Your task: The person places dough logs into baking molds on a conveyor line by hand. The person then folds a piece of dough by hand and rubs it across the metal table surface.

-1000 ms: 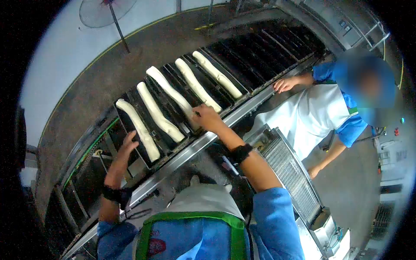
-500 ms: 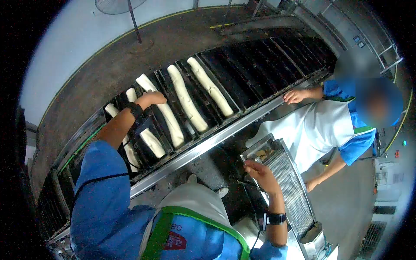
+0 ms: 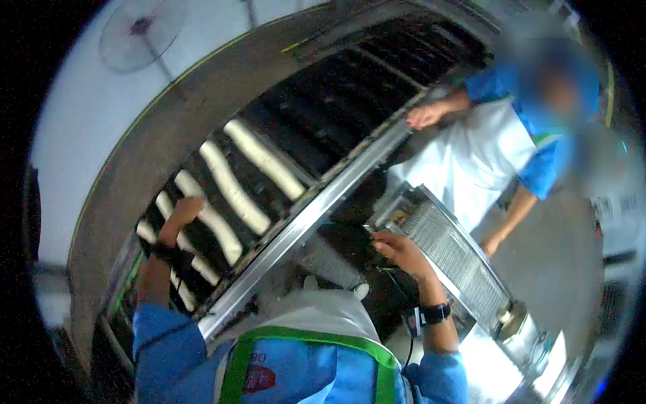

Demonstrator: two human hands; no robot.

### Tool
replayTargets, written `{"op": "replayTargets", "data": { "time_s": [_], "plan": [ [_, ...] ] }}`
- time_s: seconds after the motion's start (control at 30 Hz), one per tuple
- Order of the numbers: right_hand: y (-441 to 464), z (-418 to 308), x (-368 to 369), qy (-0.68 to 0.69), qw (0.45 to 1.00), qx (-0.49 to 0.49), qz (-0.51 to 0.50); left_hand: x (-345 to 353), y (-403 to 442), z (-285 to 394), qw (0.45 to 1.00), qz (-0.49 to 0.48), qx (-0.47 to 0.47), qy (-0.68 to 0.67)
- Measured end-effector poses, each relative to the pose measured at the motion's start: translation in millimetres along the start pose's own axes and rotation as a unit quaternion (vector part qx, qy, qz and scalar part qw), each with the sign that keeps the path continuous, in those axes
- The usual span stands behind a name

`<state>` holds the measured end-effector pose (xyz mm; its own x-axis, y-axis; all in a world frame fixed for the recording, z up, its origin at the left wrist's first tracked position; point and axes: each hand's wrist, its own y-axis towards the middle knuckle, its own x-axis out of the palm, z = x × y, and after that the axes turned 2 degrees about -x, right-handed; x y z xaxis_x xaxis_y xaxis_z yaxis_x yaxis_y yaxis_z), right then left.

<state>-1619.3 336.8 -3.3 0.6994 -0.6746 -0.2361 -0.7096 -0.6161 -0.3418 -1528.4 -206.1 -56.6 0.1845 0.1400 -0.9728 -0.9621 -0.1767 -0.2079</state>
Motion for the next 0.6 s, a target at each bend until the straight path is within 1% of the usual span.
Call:
{"op": "replayTargets", "data": {
  "time_s": [0.03,0.07,0.1,0.13,0.17,0.2,0.23,0.3,0.37,0.43,0.5,0.53,0.57,0.6],
  "plan": [
    [-2,2,-9,0.009,0.999,0.002,0.032,-32,5,25,0.994,-0.092,-0.054,-0.008],
    [-6,5,-19,-0.010,1.000,0.013,0.021,-27,-2,31,0.984,0.052,-0.029,-0.169],
    [-11,11,-28,-0.030,0.999,0.025,0.007,-55,2,66,0.986,0.033,-0.030,-0.161],
    [-16,21,-32,-0.004,0.999,0.029,0.025,-57,10,79,0.961,0.017,-0.011,-0.276],
    [-23,32,-41,0.002,0.998,0.034,0.054,-69,13,109,0.966,0.022,0.033,-0.254],
    [-29,44,-52,0.006,0.997,0.047,0.061,-61,26,125,0.962,0.025,0.063,-0.265],
    [-34,58,-55,0.012,0.996,0.061,0.071,-65,36,154,0.942,-0.045,0.034,-0.331],
    [-55,90,-81,0.053,0.985,0.086,0.140,-60,70,213,0.953,-0.052,0.113,-0.276],
    [-78,146,-100,0.053,0.976,0.116,0.174,-62,83,295,0.932,-0.092,0.129,-0.326],
    [-108,191,-108,0.128,0.951,0.171,0.222,-43,103,340,0.929,-0.120,0.195,-0.291],
    [-143,229,-118,0.099,0.930,0.239,0.260,-26,117,385,0.927,-0.158,0.209,-0.267],
    [-165,237,-124,0.144,0.911,0.254,0.291,-20,114,408,0.914,-0.185,0.197,-0.301],
    [-188,246,-130,0.130,0.904,0.263,0.312,-16,112,430,0.901,-0.209,0.180,-0.336],
    [-214,248,-124,0.123,0.881,0.298,0.346,-18,100,434,0.901,-0.209,0.203,-0.322]
  ]
}}
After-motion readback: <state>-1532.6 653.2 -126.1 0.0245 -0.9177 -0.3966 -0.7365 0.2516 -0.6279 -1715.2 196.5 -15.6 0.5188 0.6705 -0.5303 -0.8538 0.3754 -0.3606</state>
